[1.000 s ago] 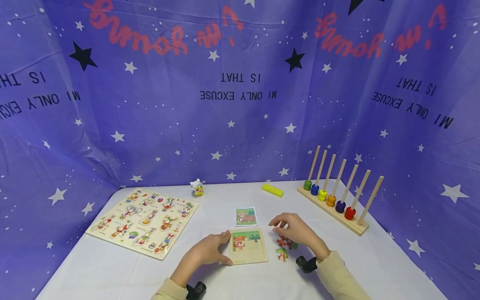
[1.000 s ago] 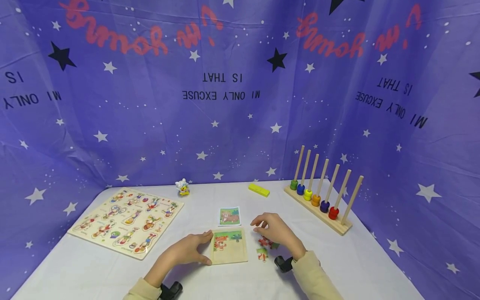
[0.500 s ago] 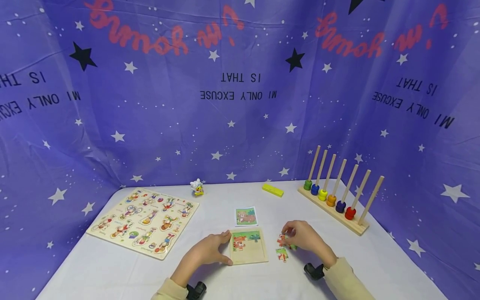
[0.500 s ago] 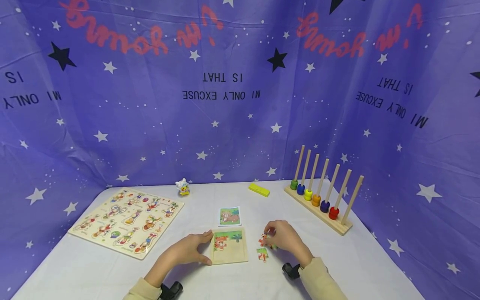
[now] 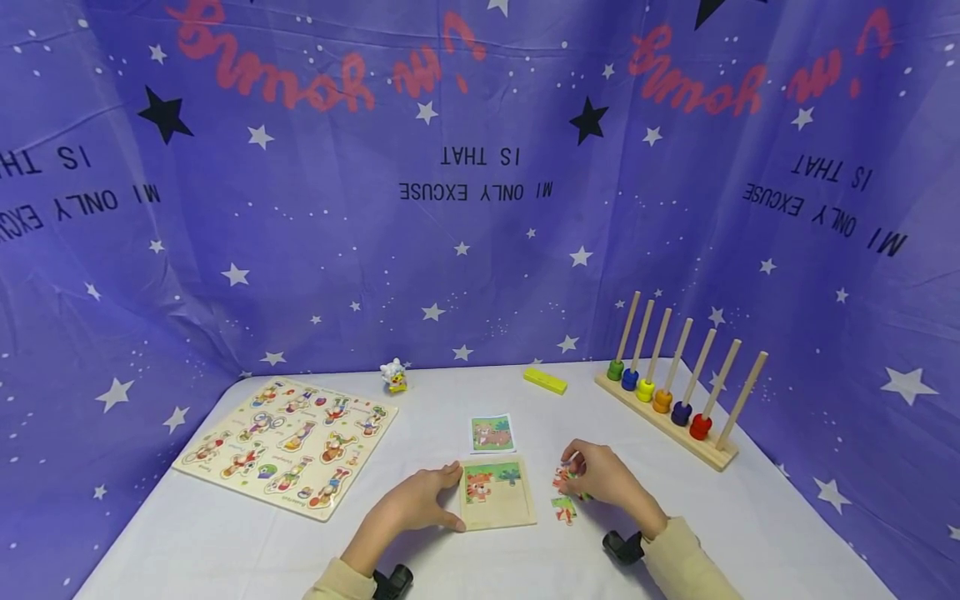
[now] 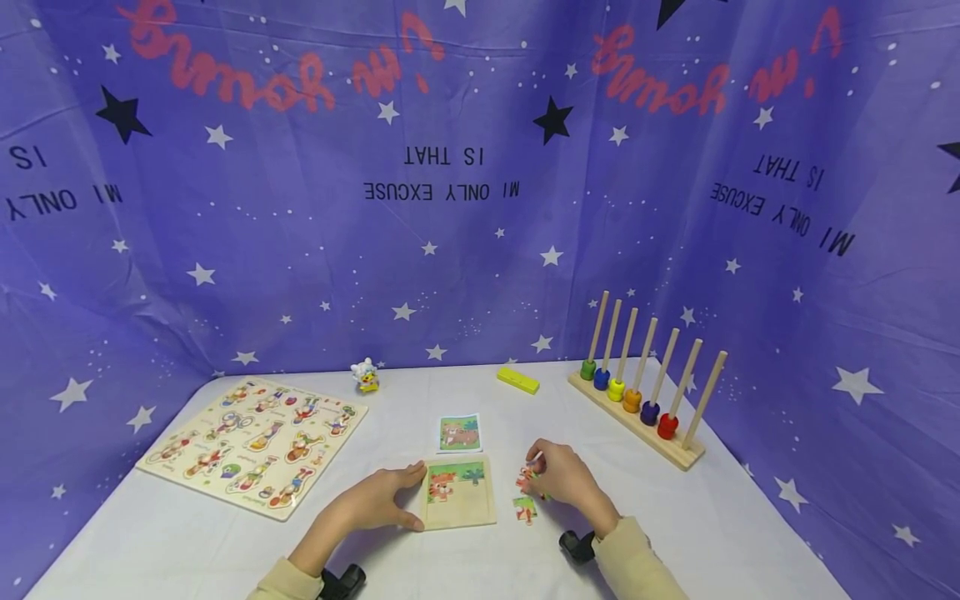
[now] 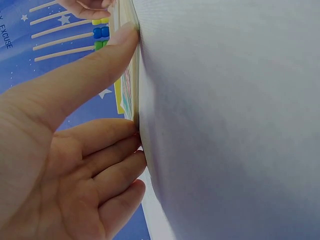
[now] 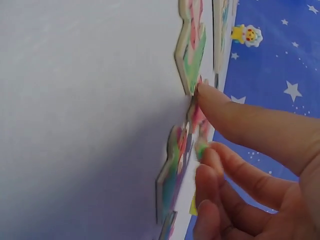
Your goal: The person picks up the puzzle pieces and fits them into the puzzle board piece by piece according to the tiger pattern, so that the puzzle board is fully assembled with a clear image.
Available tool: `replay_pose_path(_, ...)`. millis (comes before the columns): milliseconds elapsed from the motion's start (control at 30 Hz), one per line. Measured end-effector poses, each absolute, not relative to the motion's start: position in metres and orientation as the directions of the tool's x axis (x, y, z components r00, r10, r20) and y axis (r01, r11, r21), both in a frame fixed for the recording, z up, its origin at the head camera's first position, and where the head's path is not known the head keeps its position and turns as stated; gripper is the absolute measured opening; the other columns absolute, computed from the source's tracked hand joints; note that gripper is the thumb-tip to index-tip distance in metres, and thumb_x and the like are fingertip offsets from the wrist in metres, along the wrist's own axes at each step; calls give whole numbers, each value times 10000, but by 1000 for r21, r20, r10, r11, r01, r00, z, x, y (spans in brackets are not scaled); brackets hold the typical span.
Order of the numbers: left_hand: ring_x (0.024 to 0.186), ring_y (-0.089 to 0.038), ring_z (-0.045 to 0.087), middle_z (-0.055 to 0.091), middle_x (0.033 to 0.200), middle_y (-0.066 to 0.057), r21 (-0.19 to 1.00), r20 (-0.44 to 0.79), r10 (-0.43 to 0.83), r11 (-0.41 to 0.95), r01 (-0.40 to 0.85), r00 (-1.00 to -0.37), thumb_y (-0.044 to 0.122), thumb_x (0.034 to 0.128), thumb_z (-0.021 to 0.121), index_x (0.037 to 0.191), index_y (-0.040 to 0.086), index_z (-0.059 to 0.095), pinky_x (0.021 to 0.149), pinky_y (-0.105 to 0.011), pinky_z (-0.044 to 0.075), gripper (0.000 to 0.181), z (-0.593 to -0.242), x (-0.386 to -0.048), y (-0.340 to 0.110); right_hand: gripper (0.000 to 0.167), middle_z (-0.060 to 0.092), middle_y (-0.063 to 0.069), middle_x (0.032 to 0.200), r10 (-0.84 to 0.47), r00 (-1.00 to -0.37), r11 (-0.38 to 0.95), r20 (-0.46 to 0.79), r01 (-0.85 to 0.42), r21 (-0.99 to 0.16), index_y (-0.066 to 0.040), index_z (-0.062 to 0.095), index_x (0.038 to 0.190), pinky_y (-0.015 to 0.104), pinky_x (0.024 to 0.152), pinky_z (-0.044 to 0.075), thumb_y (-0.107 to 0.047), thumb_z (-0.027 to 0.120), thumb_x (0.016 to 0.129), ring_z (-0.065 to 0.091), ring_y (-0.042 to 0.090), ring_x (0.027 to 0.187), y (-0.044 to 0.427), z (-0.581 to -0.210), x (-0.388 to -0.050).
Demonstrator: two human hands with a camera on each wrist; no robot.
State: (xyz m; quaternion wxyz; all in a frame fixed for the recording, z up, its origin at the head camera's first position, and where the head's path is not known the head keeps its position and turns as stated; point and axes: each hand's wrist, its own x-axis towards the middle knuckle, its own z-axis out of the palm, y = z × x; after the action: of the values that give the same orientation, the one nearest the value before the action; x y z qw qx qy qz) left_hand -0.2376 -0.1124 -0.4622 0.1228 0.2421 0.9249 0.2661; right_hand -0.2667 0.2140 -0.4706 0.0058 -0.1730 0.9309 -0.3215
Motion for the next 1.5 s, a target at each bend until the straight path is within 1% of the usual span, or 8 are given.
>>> replay_pose_path(167,1337,-406,379,399,1482,-166,545,-96,514,744,387,-853,370,704,825,1387,-31,474,1106,-529,303,866,-464,-239,-112,352,558,-7,768,-320,-938,725,134,-333,-603,-60,650,960,240,531,420,-92,867,685,484,131,662,212,-474,-268)
replay_pose_path(367,1338,-387,387,403,1478,-166,543,-93,515,744,390,-852,364,699,828,1382,-33,479,1107,-513,308,864,-465,-239,-112,365,599,-21,820,-346,-922,708,171,-377,-597,-115,613,943,236,562,473,-79,865,682,547,120,698,213,-475,-268)
replay_pose_path(500,1333,-393,391,405,1477,-169,544,-93,518,742,392,-850,365,694,830,1380,-31,483,1103,-520,312,865,-465,-239,-112,289,624,-27,791,-385,-901,686,199,-424,-591,-114,618,937,222,535,481,-15,800,736,550,73,649,214,-472,-269)
replay_pose_path(667,1332,-398,391,404,1477,-171,548,-91,520,739,393,-849,364,697,830,1381,-33,480,1103,-524,310,864,-465,-238,-112,197,630,-31,748,-435,-861,634,264,-501,-589,-71,652,923,223,540,495,60,703,784,553,51,632,215,-467,-270)
replay_pose_path(900,1339,-390,385,402,1480,-164,556,-97,520,736,387,-848,364,702,828,1385,-33,475,1107,-518,306,865,-465,-240,-112,181,656,-34,796,-446,-847,604,289,-523,-602,-106,667,932,235,610,529,35,699,824,589,60,699,210,-463,-272)
replay_pose_path(1100,1342,-381,384,402,1481,-161,554,-102,519,738,384,-849,375,698,824,1386,-29,475,1112,-513,301,871,-464,-239,-113,139,682,-6,832,-458,-836,569,301,-536,-624,-91,676,960,256,654,552,-7,704,852,626,84,742,197,-462,-273)
replay_pose_path(1333,1338,-391,385,400,1480,-171,556,-93,521,735,390,-849,367,699,827,1384,-39,473,1106,-519,307,871,-464,-239,-114,129,668,9,844,-490,-821,530,294,-548,-647,-62,675,995,244,648,541,-11,678,876,615,86,739,180,-458,-274)
replay_pose_path(1500,1336,-389,388,405,1478,-166,548,-93,519,739,391,-850,367,698,828,1383,-33,479,1105,-515,312,867,-465,-239,-113,154,653,-16,825,-519,-811,505,270,-546,-669,-90,688,997,240,628,535,4,673,876,608,89,711,171,-457,-274)
